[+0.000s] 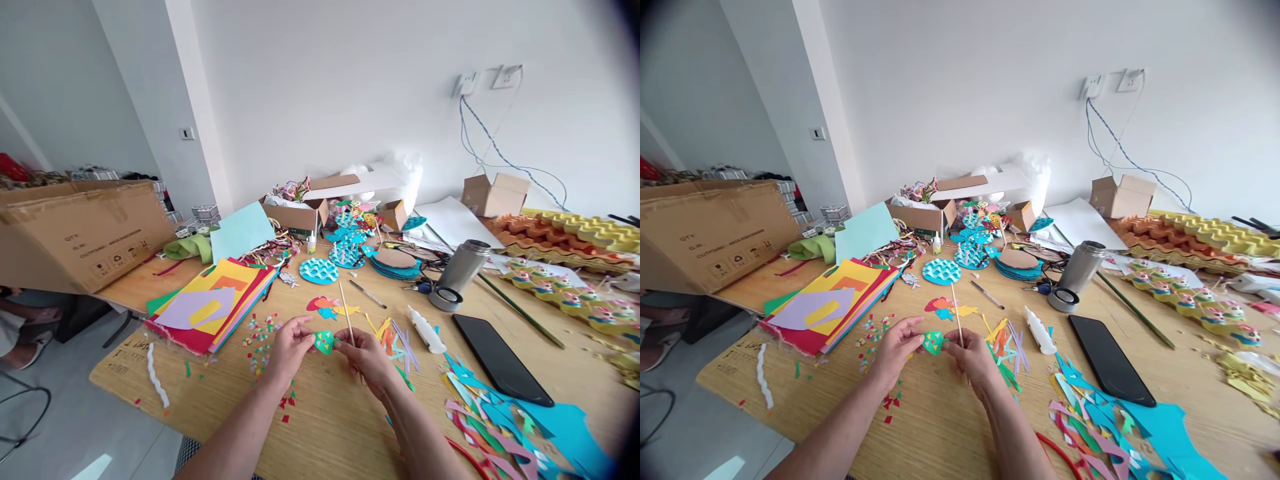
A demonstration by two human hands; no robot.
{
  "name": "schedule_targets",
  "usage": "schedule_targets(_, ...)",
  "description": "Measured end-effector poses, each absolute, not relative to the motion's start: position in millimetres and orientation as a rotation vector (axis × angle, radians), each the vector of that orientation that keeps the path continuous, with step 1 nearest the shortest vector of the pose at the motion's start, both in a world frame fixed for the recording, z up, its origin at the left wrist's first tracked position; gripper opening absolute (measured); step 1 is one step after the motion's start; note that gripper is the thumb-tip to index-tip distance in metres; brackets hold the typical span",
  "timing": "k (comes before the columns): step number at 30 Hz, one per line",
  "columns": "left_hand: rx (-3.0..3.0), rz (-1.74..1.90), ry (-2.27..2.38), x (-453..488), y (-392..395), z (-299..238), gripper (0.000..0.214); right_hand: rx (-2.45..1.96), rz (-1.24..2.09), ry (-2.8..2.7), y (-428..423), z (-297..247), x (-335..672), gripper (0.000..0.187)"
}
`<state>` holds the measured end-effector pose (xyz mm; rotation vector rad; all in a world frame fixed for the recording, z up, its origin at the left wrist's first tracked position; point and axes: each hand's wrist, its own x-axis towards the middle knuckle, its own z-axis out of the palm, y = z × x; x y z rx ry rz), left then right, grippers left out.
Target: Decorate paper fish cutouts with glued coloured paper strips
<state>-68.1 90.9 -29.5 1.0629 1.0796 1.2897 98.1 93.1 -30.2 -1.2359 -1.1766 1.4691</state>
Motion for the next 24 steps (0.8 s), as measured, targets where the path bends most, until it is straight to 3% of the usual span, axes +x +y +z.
schedule_targets(9, 1.184, 1.303, 1.114, -66.0, 89.3, -28.3, 0.040, -1.163, 1.493, -1.092, 87.8, -23.8, 90.4, 0.046)
schedule_targets(24, 1.314, 1.145, 1.119, -64.7, 89.3, -39.2, 0.049, -1.171, 1.516, -1.076, 86.3, -20.2, 90.8, 0.041)
